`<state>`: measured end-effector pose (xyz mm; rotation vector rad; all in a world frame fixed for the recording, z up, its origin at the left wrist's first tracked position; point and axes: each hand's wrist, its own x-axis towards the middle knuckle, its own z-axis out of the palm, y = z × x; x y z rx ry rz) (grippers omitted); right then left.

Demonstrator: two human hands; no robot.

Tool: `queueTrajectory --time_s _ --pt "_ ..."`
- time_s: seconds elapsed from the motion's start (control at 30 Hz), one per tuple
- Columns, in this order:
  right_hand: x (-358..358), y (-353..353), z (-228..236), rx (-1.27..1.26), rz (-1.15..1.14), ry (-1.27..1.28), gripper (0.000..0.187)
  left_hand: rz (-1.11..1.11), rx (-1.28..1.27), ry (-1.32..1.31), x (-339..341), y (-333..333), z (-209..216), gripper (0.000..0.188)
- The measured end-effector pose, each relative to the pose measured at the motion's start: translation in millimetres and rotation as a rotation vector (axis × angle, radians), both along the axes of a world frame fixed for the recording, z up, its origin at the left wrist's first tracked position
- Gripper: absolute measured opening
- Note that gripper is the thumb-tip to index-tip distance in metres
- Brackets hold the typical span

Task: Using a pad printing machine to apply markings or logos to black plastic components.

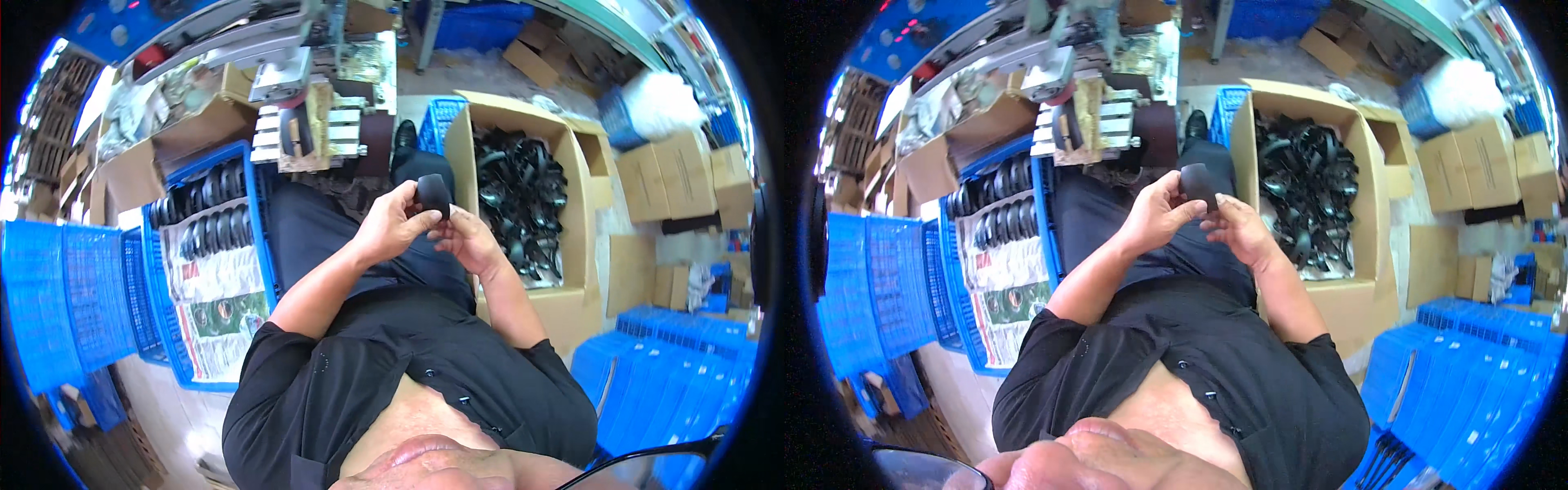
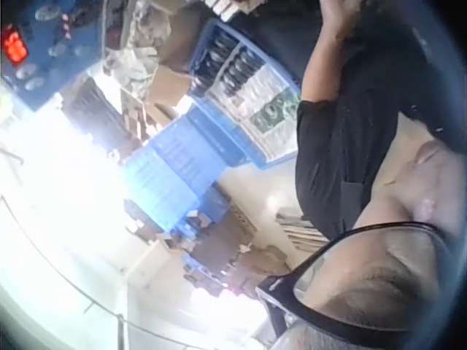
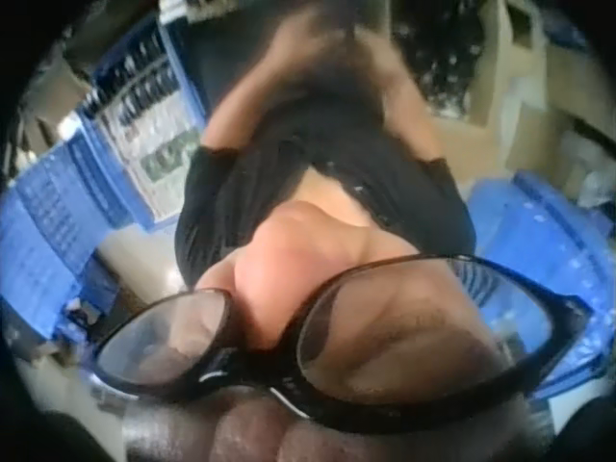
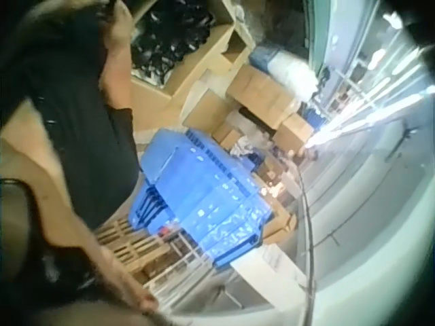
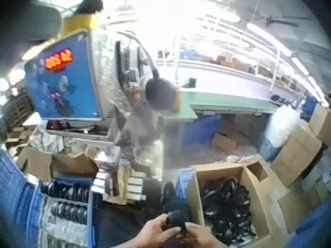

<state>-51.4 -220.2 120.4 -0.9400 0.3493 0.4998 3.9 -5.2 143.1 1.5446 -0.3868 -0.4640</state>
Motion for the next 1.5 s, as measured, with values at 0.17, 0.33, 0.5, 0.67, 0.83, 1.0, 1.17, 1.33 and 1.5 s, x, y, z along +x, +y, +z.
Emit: queueTrajectory --time_s 0.17,0.33,0.5,0.67,0.83,1.0,1.17,1.33,1.5 --pt "21.1 22.9 14.4 -0.42 0.037 -0.448 0.032 0.072 0.081 0.107 6.3 26.4 16.9 0.029" --pt "40.8 47.0 40.1 -0.534 0.062 -0.615 0.025 0.252 0.272 -0.186 11.5 46.5 48.0 0.031" --pt "64.9 63.6 56.6 -0.429 -0.043 -0.578 0.022 0.935 0.654 -1.08 56.8 91.4 78.5 0.042" --pt "95.4 92.0 70.7 -0.409 -0.028 -0.624 0.023 0.901 0.867 -0.941 86.5 110.8 85.1 0.044" --pt "132.0 120.9 82.5 -0.465 -0.007 -0.65 0.034 1.037 0.677 -0.918 76.8 119.4 94.7 0.038" --pt "162.2 172.6 95.4 -0.417 -0.021 -0.745 0.055 1.133 0.675 -0.701 49.0 150.9 79.8 0.042" --pt "184.4 193.5 81.7 -0.912 -0.034 -1.034 0.039 1.139 0.73 -0.603 13.7 187.8 57.5 0.041" --pt "161.4 161.3 67.9 -0.527 0.038 -0.795 0.05 1.12 0.75 -0.459 -17.0 257.4 6.1 0.043" --pt "144.0 31.0 5.3 -0.921 -0.167 -0.771 0.055 1.312 0.893 -0.317 -34.9 375.6 -41.7 0.042"
